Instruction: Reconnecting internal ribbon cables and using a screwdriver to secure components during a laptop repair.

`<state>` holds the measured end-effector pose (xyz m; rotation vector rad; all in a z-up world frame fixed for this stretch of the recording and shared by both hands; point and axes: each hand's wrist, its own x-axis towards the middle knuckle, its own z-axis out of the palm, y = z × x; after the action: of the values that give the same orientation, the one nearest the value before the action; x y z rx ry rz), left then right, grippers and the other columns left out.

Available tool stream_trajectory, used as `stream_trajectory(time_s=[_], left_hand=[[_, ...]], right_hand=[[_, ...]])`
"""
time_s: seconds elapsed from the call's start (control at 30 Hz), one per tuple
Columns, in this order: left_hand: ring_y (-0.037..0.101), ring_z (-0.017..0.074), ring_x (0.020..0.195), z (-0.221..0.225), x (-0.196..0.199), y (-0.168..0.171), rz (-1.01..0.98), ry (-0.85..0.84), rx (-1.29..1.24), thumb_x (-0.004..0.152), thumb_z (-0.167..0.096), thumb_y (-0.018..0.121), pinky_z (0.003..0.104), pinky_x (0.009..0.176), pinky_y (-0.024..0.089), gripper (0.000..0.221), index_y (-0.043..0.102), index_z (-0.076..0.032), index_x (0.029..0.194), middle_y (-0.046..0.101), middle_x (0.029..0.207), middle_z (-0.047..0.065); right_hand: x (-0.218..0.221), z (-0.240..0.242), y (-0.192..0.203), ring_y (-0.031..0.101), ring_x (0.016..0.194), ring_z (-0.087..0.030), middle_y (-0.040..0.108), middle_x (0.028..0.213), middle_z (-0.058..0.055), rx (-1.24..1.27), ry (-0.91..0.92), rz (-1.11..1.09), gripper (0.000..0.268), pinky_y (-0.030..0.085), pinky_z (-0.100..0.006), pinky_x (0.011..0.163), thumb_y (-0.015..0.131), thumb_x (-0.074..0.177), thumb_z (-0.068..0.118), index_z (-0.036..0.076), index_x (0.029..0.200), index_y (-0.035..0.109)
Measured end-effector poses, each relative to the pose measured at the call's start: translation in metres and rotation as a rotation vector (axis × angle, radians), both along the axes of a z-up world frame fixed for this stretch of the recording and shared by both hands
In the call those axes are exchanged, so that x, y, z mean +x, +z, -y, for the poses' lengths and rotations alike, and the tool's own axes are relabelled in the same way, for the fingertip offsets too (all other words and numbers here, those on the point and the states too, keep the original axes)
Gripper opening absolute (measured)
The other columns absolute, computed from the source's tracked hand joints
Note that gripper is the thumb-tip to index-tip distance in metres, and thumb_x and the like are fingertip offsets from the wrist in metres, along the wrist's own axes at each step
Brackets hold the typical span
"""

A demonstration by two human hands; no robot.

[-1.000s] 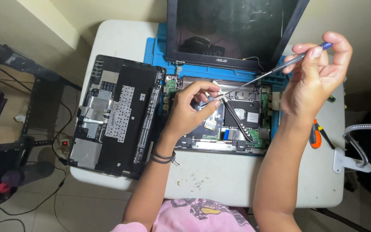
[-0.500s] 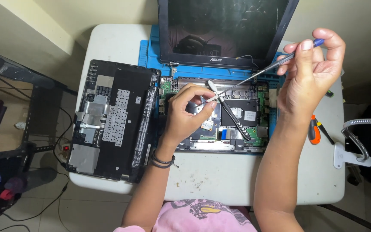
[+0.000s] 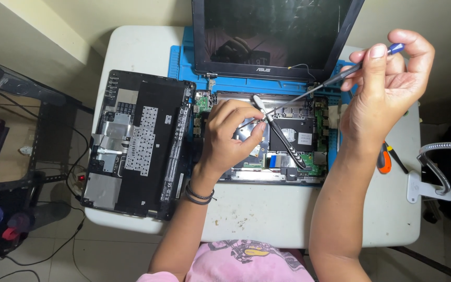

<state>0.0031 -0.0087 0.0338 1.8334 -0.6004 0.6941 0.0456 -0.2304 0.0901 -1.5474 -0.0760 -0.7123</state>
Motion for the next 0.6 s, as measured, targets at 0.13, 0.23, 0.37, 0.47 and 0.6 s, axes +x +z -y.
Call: stream_trajectory(time_s=[0.13, 0.23, 0.37, 0.47, 0.6], left_hand=[[0.064, 0.0239, 0.087, 0.0, 0.0, 0.002, 0.022, 0.002, 0.022, 0.089, -0.004, 0.071, 0.038, 0.081, 0.047, 0.007, 0.067, -0.008, 0.093, 0.066, 0.093, 0.006], [0.064, 0.0233, 0.085, -0.001, 0.0, 0.001, 0.047, 0.027, 0.072, 0.089, -0.003, 0.072, 0.038, 0.077, 0.045, 0.008, 0.068, -0.009, 0.092, 0.065, 0.093, 0.005], [0.057, 0.0236, 0.082, -0.001, -0.001, 0.0, 0.071, 0.05, 0.179, 0.09, -0.004, 0.074, 0.037, 0.074, 0.043, 0.009, 0.069, -0.011, 0.091, 0.065, 0.091, 0.004], [0.056, 0.023, 0.081, 0.0, -0.002, 0.001, 0.071, 0.041, 0.238, 0.091, -0.005, 0.072, 0.037, 0.074, 0.042, 0.008, 0.068, -0.011, 0.09, 0.064, 0.091, 0.003], [0.056, 0.0239, 0.08, 0.004, -0.004, 0.003, 0.022, -0.012, 0.24, 0.092, -0.006, 0.067, 0.038, 0.073, 0.039, 0.008, 0.063, -0.01, 0.088, 0.064, 0.09, 0.004]], right_hand=[[-0.003, -0.003, 0.004, 0.069, 0.088, -0.02, 0.061, 0.092, -0.012, -0.015, -0.008, -0.013, 0.02, 0.053, -0.029, 0.058, 0.066, 0.114, 0.016, 0.012, 0.125, 0.05], [-0.003, -0.004, 0.004, 0.07, 0.089, -0.021, 0.058, 0.091, -0.009, -0.015, -0.005, -0.014, 0.019, 0.053, -0.029, 0.057, 0.065, 0.114, 0.015, 0.012, 0.125, 0.051], [-0.004, -0.007, 0.007, 0.071, 0.087, -0.021, 0.06, 0.088, -0.01, -0.019, -0.006, -0.006, 0.016, 0.053, -0.029, 0.057, 0.064, 0.115, 0.01, 0.011, 0.124, 0.05], [-0.006, -0.01, 0.011, 0.07, 0.084, -0.02, 0.061, 0.085, -0.011, -0.022, -0.009, -0.013, 0.015, 0.051, -0.027, 0.057, 0.063, 0.114, 0.01, 0.01, 0.123, 0.051], [-0.007, -0.007, 0.014, 0.071, 0.084, -0.018, 0.061, 0.084, -0.009, -0.057, -0.006, -0.018, 0.015, 0.051, -0.026, 0.056, 0.064, 0.113, 0.012, 0.009, 0.122, 0.052]])
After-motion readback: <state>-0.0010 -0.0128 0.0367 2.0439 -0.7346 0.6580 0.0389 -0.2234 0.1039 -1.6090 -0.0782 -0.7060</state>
